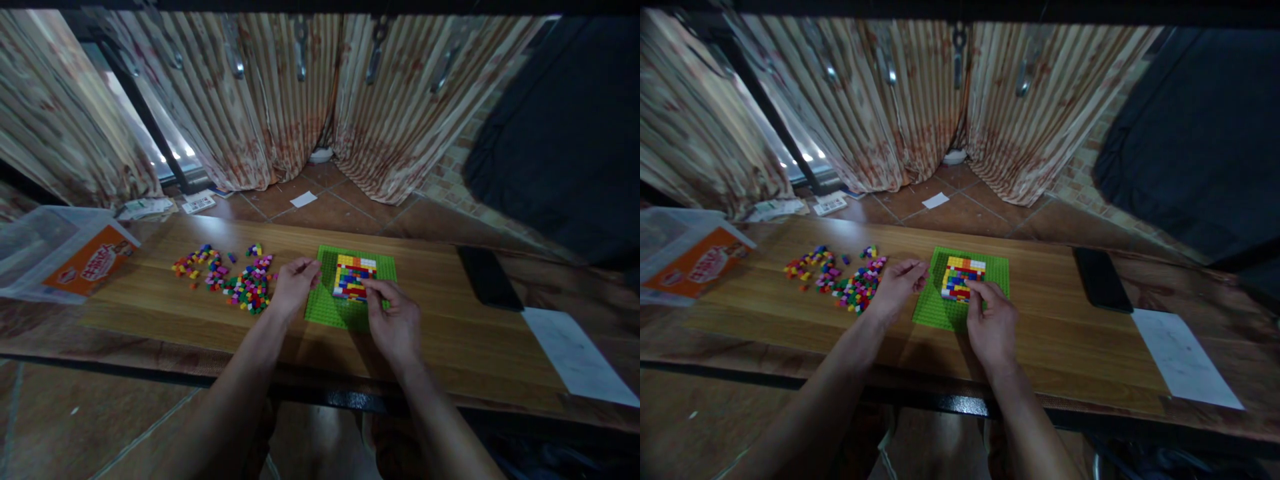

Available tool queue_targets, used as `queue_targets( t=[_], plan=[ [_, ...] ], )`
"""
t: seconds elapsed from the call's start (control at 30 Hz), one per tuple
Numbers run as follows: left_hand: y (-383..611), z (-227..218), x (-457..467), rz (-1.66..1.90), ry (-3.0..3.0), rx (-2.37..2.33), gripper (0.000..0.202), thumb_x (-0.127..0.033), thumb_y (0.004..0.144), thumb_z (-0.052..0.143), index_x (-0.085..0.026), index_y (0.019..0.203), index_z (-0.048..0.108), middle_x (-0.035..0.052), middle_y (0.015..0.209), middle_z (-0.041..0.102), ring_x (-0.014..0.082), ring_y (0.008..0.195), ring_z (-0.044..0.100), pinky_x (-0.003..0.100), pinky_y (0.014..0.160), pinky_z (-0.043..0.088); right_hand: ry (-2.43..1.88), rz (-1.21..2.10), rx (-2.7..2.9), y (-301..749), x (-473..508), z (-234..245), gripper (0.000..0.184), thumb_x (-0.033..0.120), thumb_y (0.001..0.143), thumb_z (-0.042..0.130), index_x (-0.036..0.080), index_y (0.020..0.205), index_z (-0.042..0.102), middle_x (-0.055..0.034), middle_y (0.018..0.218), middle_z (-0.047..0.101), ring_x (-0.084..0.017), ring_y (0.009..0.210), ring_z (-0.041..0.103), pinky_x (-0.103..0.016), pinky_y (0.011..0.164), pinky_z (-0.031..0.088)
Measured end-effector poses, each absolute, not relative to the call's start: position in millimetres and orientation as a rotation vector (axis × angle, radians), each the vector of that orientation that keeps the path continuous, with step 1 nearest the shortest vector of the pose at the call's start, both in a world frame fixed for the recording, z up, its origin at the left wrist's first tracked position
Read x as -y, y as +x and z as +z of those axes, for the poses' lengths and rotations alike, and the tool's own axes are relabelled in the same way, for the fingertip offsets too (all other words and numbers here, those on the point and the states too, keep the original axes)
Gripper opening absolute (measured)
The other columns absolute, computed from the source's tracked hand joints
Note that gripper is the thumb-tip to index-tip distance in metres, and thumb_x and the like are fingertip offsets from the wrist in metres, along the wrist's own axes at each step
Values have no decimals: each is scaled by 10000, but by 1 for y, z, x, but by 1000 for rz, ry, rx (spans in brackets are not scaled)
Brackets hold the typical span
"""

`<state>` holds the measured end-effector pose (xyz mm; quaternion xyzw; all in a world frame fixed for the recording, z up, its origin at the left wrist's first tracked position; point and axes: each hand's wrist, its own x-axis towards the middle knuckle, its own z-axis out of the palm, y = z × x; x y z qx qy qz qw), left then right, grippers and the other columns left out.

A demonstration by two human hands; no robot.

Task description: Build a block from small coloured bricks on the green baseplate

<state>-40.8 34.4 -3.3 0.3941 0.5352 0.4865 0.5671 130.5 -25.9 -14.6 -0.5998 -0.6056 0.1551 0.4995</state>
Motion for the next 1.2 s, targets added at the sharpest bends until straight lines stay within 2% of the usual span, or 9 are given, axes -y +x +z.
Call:
queue_targets(
  t=[0.17,0.33,0.47,0.8,1.0,1.1,1.2],
  plan=[
    [-37,-8,-31,1060,1091,-1220,185,-342,716,703,-158,732,684,-31,589,590,77,548,509,196,538,401,-1464,370,1456,127,25,-13,239,271,905,503,223,932,736,-59,938,739,-200,868,691,-343,790,540],
    [-30,-13,-29,1059,1293,-1177,117,-238,714,707,-162,800,730,8,756,712,116,673,614,222,645,478,-1461,361,1466,127,24,-13,239,268,911,502,215,935,735,-62,936,738,-199,876,692,-337,790,540],
    [-27,-14,-26,1066,1416,-1275,116,-195,752,662,-173,825,750,20,787,741,141,704,657,249,700,505,-1465,358,1470,128,24,-13,239,273,910,503,225,930,736,-56,925,742,-202,868,693,-339,778,543],
    [-23,-11,-22,1042,1494,-1409,161,-198,786,613,-172,840,762,19,750,741,135,638,643,238,631,485,-1452,369,1484,128,25,-13,244,262,915,497,221,939,736,-62,935,740,-202,872,696,-346,792,545],
    [-20,-14,-19,1092,1493,-1437,166,-202,789,614,-186,857,764,18,769,746,148,674,661,250,651,504,-1421,322,1530,127,25,-14,247,231,924,485,231,952,730,-56,938,725,-195,871,684,-348,797,544],
    [-18,-15,-17,1125,1498,-1438,170,-195,790,618,-193,874,766,23,809,756,153,700,675,255,676,518,-1417,222,1622,123,26,-15,275,195,919,474,247,1000,732,-71,1024,695,-213,955,648,-391,874,523],
    [-17,-14,-16,1114,1510,-1460,173,-193,798,621,-181,891,766,41,850,764,160,714,681,267,697,526,-1496,58,1735,116,26,-16,341,152,899,470,260,1093,728,-105,1200,630,-267,1072,572,-466,926,473]
  ],
)
